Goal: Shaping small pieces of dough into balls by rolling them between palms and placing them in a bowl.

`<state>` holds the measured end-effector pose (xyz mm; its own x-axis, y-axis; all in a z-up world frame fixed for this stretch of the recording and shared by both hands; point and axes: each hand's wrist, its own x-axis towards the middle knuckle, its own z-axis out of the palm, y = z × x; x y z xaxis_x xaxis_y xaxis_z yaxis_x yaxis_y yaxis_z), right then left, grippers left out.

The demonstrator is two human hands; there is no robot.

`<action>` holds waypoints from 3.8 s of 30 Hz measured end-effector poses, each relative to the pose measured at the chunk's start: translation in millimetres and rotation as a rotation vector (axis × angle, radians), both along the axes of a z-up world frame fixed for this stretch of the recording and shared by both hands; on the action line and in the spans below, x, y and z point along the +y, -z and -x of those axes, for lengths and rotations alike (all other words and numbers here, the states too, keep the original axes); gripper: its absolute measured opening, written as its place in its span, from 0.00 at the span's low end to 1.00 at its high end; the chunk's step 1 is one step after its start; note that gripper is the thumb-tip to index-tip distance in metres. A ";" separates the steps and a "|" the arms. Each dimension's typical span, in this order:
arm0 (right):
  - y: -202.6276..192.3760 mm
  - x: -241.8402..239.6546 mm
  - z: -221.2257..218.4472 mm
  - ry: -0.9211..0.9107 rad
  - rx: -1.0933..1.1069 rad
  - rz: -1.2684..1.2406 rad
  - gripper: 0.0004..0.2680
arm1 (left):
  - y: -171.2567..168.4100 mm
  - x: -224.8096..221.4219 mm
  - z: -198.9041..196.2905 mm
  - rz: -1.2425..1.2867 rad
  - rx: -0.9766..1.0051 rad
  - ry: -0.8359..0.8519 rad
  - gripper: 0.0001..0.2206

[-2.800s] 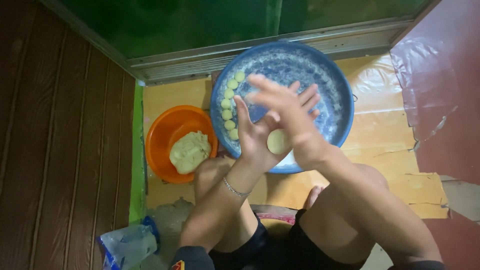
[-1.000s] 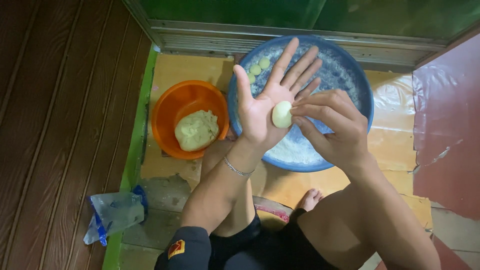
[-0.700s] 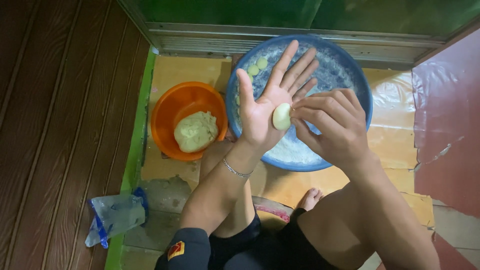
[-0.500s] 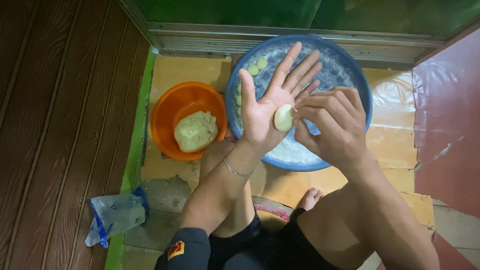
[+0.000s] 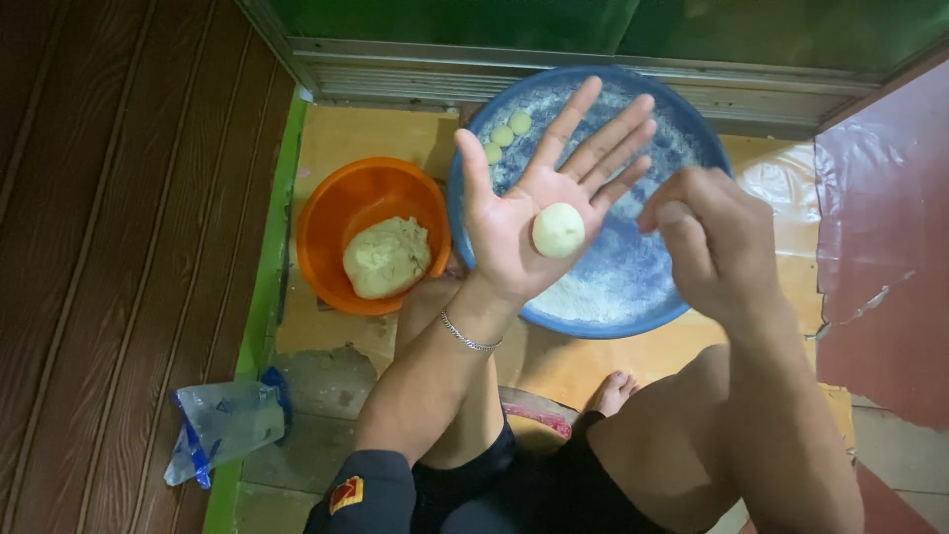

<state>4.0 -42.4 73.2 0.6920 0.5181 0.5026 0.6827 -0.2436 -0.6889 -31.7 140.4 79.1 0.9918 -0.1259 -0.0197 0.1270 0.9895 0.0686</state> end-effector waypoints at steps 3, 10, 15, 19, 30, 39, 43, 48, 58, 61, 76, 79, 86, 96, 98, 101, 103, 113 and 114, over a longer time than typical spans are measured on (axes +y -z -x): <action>0.2 -12.5 -13.5 -0.014 0.043 0.510 0.01 | -7.6 6.6 0.3 0.078 0.101 -0.043 0.51; -8.4 -16.2 1.0 0.090 0.056 0.486 0.05 | 1.4 -1.9 -2.2 0.030 0.102 -0.043 0.51; 6.8 13.2 10.3 -0.107 -0.189 0.098 0.19 | 31.1 -33.5 -5.9 -0.098 0.020 0.083 0.49; 31.5 40.4 14.1 -0.113 -0.332 0.266 0.32 | 114.1 -59.0 -11.0 -0.060 -0.121 0.065 0.45; 47.5 33.7 12.1 -0.219 0.014 -0.035 0.26 | 45.7 -50.3 0.1 -0.114 -0.047 0.172 0.52; 70.7 28.8 -6.6 0.302 0.329 0.020 0.17 | 91.9 -77.9 -5.5 -0.160 -0.286 0.132 0.48; 36.0 21.2 -1.8 -0.131 0.380 -0.405 0.25 | 87.8 -75.3 -8.1 0.902 -0.560 0.073 0.33; 10.8 0.5 -4.6 -0.314 0.341 -0.478 0.20 | 67.2 -33.7 -1.2 0.112 -0.342 0.112 0.55; 13.6 29.9 19.7 -0.135 0.129 0.098 0.32 | 64.6 -14.9 -7.7 -0.334 -0.128 -0.273 0.44; 25.3 41.0 10.3 -0.147 0.262 -0.005 0.31 | 69.3 -15.7 -12.6 -0.601 -0.123 -0.517 0.41; 138.6 54.7 -186.5 0.021 0.231 0.135 0.24 | 52.3 -7.6 26.6 -1.397 -0.315 -0.334 0.19; 201.0 64.9 -210.8 0.095 0.175 0.337 0.25 | 76.5 -13.4 43.7 -2.209 -0.635 -0.279 0.25; 264.9 98.6 -231.6 0.166 0.218 0.650 0.25 | 119.8 -34.0 63.2 -2.652 -0.724 0.262 0.36; 321.7 120.5 -259.4 0.100 0.037 0.372 0.20 | 114.0 -45.5 52.7 -2.532 -0.698 0.200 0.36; 309.7 119.1 -255.7 0.028 0.067 0.291 0.23 | 118.7 -47.3 54.1 -2.525 -0.705 0.208 0.37; 305.3 111.3 -262.8 -0.003 -0.045 0.267 0.23 | 119.7 -47.6 57.2 -2.458 -0.682 0.094 0.27; 300.3 107.8 -259.6 -0.004 0.030 0.233 0.22 | 120.4 -49.5 58.1 -2.492 -0.706 0.099 0.30; 294.4 113.7 -250.6 0.072 0.079 0.376 0.23 | 129.2 -75.5 67.2 -2.549 -0.682 0.151 0.23; 298.9 113.3 -252.0 0.065 0.080 0.377 0.23 | 127.8 -75.8 67.5 -2.549 -0.671 0.151 0.23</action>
